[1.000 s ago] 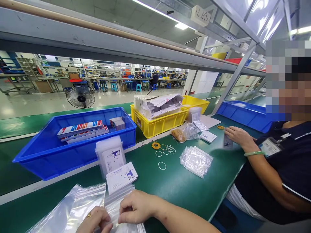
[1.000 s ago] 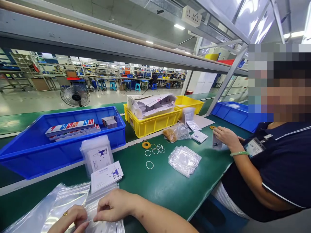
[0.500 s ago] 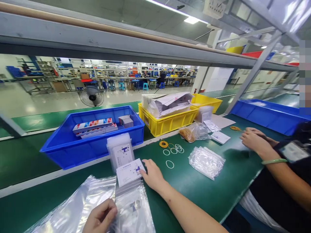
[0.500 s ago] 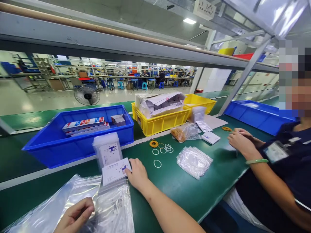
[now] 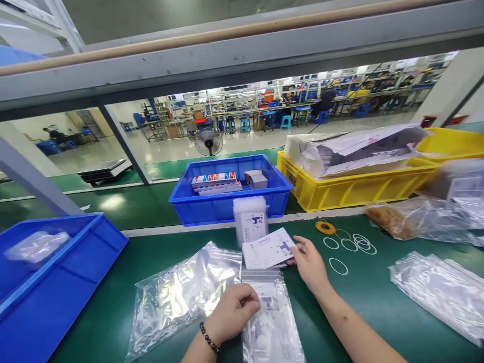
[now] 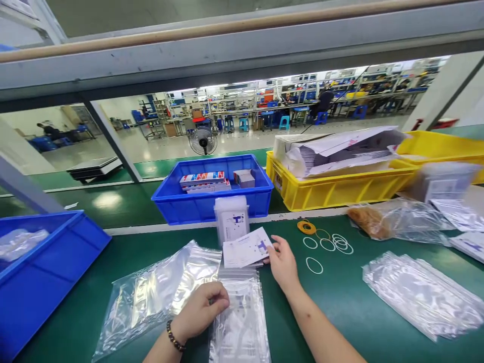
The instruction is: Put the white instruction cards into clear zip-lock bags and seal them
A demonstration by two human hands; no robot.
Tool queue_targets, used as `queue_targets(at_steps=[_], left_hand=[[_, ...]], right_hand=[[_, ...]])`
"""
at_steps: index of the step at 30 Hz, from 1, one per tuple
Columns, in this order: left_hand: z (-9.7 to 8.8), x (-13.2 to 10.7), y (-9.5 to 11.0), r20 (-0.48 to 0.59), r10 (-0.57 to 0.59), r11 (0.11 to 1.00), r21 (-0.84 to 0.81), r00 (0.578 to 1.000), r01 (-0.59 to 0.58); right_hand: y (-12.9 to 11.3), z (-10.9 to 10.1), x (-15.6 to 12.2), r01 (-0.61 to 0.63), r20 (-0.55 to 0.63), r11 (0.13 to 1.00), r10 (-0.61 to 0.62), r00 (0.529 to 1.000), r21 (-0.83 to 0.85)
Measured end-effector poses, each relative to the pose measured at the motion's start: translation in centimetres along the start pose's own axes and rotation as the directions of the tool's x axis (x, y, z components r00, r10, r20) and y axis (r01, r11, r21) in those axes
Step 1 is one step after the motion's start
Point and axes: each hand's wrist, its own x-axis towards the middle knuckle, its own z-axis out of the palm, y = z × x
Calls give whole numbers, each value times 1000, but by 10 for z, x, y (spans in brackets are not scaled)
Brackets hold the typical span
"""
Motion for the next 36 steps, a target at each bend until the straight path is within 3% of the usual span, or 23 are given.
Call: queue_targets(at_steps=[3, 6, 10, 14, 20, 22, 23, 25, 27, 29, 31, 36], left_hand=[[0, 1, -1, 35, 35, 999, -21, 999, -34], [0, 1, -2, 51, 56, 996, -66, 997, -52], [0, 3, -4, 3, 26, 976, -218, 1000, -25], [3, 3, -6, -24, -25, 923, -385, 999, 14], [5, 2, -7, -72, -9, 911, -412, 997, -21], [5, 2, -6, -88, 19, 928, -368, 996, -50], [5, 1, -6, -103, 31, 934, -351, 994, -65], [6, 1, -4, -132, 48, 937, -338, 990, -91], [7, 1, -3, -155, 62, 933, -342, 986, -112], [8, 1, -2, -183, 73, 931, -339, 980, -132], [9, 2, -2, -192, 42, 919, -378, 981, -113], [9, 5, -2, -93, -150, 790, -610, 984, 62]], right_hand=[[-10, -1, -6, -36, -4, 990, 37, 999, 138], [-21, -1, -16, -69, 75, 976, 55, 996, 204], [-32, -2, -23, -109, 223, 971, 61, 973, 212], [-36, -5, -21, -129, 289, 970, 65, 955, 207], [-32, -8, -20, -118, 329, 975, 50, 943, 189], [-33, -8, -23, -71, 447, 988, 2, 894, 137], [-35, -7, -26, -19, 540, 995, -40, 840, 102], [-40, -5, -32, 123, 733, 991, -125, 668, 57], [-45, -2, -38, 231, 849, 971, -177, 497, 67], [-48, 1, -42, 264, 892, 962, -182, 415, 74], [-49, 4, -45, 248, 894, 968, -154, 420, 50], [-44, 5, -44, 87, 850, 996, -33, 526, -15]])
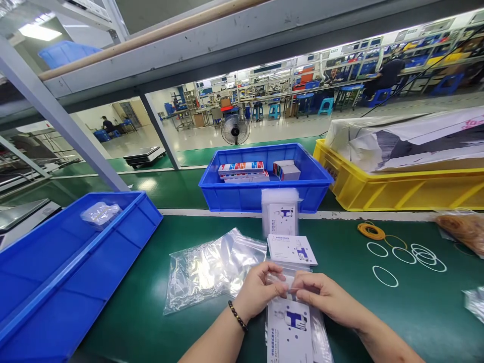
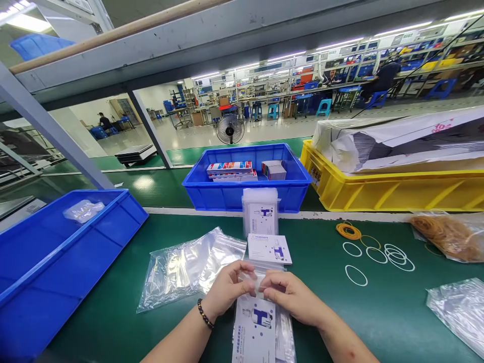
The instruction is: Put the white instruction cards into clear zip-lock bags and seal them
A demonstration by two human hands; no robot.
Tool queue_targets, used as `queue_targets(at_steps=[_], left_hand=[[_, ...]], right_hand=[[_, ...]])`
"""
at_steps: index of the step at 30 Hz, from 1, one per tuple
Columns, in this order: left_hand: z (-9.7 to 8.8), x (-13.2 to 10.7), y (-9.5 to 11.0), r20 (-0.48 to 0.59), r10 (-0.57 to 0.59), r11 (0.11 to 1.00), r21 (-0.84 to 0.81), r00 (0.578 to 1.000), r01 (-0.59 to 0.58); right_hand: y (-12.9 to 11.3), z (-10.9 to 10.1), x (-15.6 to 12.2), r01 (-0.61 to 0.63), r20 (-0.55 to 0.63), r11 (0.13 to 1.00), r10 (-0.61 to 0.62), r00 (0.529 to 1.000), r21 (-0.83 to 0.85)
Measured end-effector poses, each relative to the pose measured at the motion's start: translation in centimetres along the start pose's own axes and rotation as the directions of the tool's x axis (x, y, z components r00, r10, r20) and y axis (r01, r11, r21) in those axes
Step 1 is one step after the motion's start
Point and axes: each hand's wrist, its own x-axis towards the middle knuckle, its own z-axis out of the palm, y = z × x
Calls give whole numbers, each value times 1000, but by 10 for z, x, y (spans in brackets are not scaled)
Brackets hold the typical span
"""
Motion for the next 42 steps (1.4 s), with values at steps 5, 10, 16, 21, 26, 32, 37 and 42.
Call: queue_targets(at_steps=[5, 10, 16, 21, 26, 32, 37, 42], left_hand=[[1, 1, 0, -77, -47, 998, 35, 996, 50], [1, 1, -3, -112, -28, 995, 96, 993, 38], [1, 0, 0, -97, -4, 993, 120, 995, 16], [4, -1, -1, -88, 13, 982, 190, 996, 4], [0, -1, 0, -48, 94, 946, 317, 994, -74], [-21, 1, 15, -184, 404, 622, 774, 896, -121], [-26, 3, 18, -295, 103, 362, 901, 950, 241], [-24, 5, 12, -275, -25, 225, 935, 961, 273]], right_hand=[[3, 2, 0, -115, -125, 983, 134, 983, 144], [-5, 5, 4, -179, -120, 977, 192, 974, 114], [-9, 10, 6, -104, -221, 995, 101, 970, 1], [-9, 18, 7, -39, -234, 990, 7, 972, -134], [-8, 20, 5, 75, -251, 947, -159, 955, -313], [10, 3, 4, 181, -342, 702, -535, 773, -689], [20, 4, 6, 163, -247, 462, -702, 668, -872], [18, 16, 7, 282, -110, 499, -620, 777, -820]])
